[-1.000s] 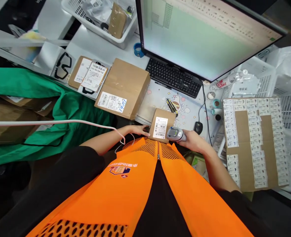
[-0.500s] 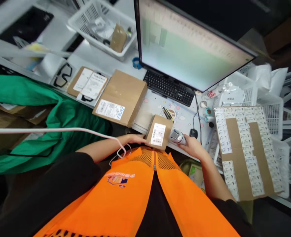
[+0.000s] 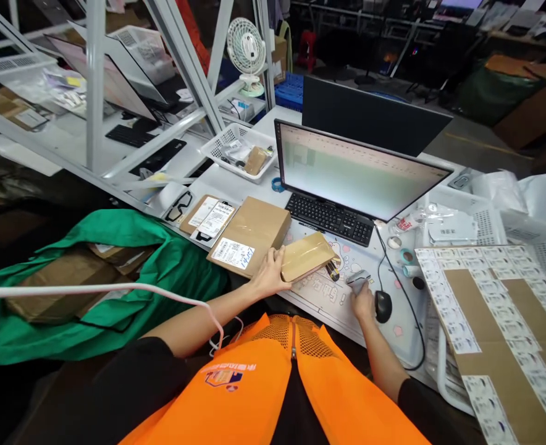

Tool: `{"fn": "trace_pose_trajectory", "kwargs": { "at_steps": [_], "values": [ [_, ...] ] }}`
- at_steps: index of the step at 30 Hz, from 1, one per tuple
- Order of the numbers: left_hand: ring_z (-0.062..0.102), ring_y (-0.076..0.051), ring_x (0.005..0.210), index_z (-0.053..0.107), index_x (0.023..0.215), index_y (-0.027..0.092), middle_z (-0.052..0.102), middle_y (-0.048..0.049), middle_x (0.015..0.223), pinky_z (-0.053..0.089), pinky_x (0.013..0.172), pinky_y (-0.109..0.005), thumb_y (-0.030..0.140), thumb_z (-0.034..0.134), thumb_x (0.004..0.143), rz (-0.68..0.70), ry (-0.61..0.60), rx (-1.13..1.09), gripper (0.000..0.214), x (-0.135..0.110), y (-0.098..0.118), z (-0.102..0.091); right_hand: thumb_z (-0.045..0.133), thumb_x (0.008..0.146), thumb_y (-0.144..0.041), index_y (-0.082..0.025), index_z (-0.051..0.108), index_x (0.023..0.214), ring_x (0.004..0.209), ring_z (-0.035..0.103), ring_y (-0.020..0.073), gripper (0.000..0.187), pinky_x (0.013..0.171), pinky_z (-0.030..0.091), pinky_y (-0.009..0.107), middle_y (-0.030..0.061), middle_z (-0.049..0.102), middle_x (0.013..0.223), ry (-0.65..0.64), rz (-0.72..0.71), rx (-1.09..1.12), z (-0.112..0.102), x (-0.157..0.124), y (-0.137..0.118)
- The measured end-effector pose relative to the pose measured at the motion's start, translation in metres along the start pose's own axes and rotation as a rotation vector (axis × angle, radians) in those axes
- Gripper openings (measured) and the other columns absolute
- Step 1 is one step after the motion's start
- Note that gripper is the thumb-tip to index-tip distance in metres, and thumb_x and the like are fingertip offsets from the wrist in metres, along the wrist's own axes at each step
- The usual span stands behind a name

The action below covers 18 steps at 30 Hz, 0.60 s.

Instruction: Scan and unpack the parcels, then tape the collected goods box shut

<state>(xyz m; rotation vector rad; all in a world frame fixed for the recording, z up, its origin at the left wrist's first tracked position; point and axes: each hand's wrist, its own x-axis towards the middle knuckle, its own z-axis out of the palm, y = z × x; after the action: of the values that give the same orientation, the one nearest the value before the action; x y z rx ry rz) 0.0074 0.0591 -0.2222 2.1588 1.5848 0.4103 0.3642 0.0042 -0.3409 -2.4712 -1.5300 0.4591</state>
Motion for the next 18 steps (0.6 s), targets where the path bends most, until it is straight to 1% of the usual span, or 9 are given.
{"fn": "trace_pose_trajectory", "kwargs": {
  "at_steps": [1, 3, 6, 9, 11, 12, 14, 16, 18],
  "values": [
    [0.045, -0.049, 0.148, 0.021, 0.173, 0.016, 0.037, -0.024, 0.153, 0.043, 0.124, -0.056, 0.048, 0.088, 0.07, -0.002, -0.004, 0.034, 0.128, -0.002, -0.001, 0.005, 0.058, 0.095, -0.04, 0.002, 0.022, 0.17, 0.123, 0.073, 0.0395, 0.094, 0.102, 0.056, 0.047, 0.0338, 0.067, 0.138, -0.021, 0.032, -0.015, 0.0, 0.004, 0.0],
    [0.044, -0.048, 0.148, 0.017, 0.173, 0.016, 0.037, -0.025, 0.155, 0.045, 0.121, -0.056, 0.045, 0.087, 0.071, -0.029, -0.048, 0.112, 0.127, -0.004, -0.002, 0.01, 0.056, 0.097, -0.044, 0.002, 0.03, 0.168, 0.124, 0.072, 0.0421, 0.089, 0.104, 0.055, 0.051, 0.0342, 0.068, 0.136, -0.054, 0.101, -0.012, -0.01, 0.016, 0.004],
    [0.047, -0.046, 0.146, 0.011, 0.175, 0.017, 0.038, -0.026, 0.156, 0.049, 0.115, -0.054, 0.046, 0.088, 0.074, -0.068, -0.141, 0.26, 0.129, -0.004, 0.0, 0.01, 0.049, 0.103, -0.044, -0.005, 0.046, 0.163, 0.128, 0.07, 0.0417, 0.072, 0.106, 0.054, 0.051, 0.0301, 0.07, 0.136, -0.006, 0.167, 0.028, -0.04, 0.048, 0.005],
    [0.049, -0.045, 0.142, 0.013, 0.174, 0.012, 0.043, -0.0283, 0.155, 0.049, 0.115, -0.052, 0.048, 0.092, 0.073, -0.052, -0.23, 0.383, 0.133, 0.0, 0.005, 0.005, 0.046, 0.104, -0.034, -0.006, 0.05, 0.161, 0.133, 0.067, 0.0387, 0.063, 0.111, 0.052, 0.048, 0.0264, 0.07, 0.139, 0.13, 0.14, 0.077, -0.073, 0.086, -0.014],
    [0.049, -0.046, 0.141, 0.018, 0.173, 0.008, 0.048, -0.0301, 0.151, 0.048, 0.114, -0.05, 0.05, 0.094, 0.071, -0.031, -0.261, 0.437, 0.133, 0.003, 0.009, 0.003, 0.049, 0.104, -0.029, -0.005, 0.052, 0.159, 0.133, 0.067, 0.0363, 0.06, 0.113, 0.05, 0.045, 0.0248, 0.072, 0.136, 0.155, 0.072, 0.114, -0.088, 0.109, -0.039],
    [0.049, -0.046, 0.14, 0.021, 0.172, 0.007, 0.051, -0.0302, 0.149, 0.048, 0.113, -0.05, 0.051, 0.094, 0.072, -0.021, -0.266, 0.459, 0.132, 0.005, 0.011, 0.002, 0.051, 0.104, -0.028, -0.005, 0.054, 0.157, 0.131, 0.068, 0.035, 0.058, 0.113, 0.05, 0.044, 0.0239, 0.073, 0.133, 0.133, 0.014, 0.133, -0.092, 0.12, -0.053],
    [0.05, -0.046, 0.138, 0.023, 0.172, 0.008, 0.054, -0.0296, 0.146, 0.048, 0.113, -0.05, 0.051, 0.093, 0.073, -0.004, -0.271, 0.494, 0.129, 0.008, 0.013, 0.003, 0.06, 0.106, -0.036, -0.01, 0.062, 0.149, 0.127, 0.068, 0.0328, 0.05, 0.111, 0.052, 0.047, 0.0208, 0.072, 0.135, 0.065, -0.103, 0.167, -0.094, 0.139, -0.078],
    [0.053, -0.045, 0.135, 0.02, 0.174, 0.01, 0.052, -0.0295, 0.149, 0.047, 0.112, -0.05, 0.051, 0.091, 0.076, 0.002, -0.29, 0.521, 0.128, 0.011, 0.015, 0.005, 0.068, 0.105, -0.044, -0.016, 0.065, 0.141, 0.122, 0.068, 0.0289, 0.046, 0.106, 0.057, 0.05, 0.0146, 0.069, 0.138, 0.025, -0.143, 0.184, -0.09, 0.154, -0.095],
    [0.056, -0.044, 0.132, 0.016, 0.176, 0.013, 0.047, -0.0302, 0.155, 0.047, 0.111, -0.05, 0.052, 0.09, 0.078, 0.001, -0.321, 0.548, 0.129, 0.014, 0.018, 0.006, 0.071, 0.104, -0.045, -0.018, 0.065, 0.139, 0.12, 0.069, 0.0265, 0.045, 0.102, 0.06, 0.05, 0.0113, 0.066, 0.14, 0.01, -0.142, 0.192, -0.083, 0.166, -0.105]
  ]
}}
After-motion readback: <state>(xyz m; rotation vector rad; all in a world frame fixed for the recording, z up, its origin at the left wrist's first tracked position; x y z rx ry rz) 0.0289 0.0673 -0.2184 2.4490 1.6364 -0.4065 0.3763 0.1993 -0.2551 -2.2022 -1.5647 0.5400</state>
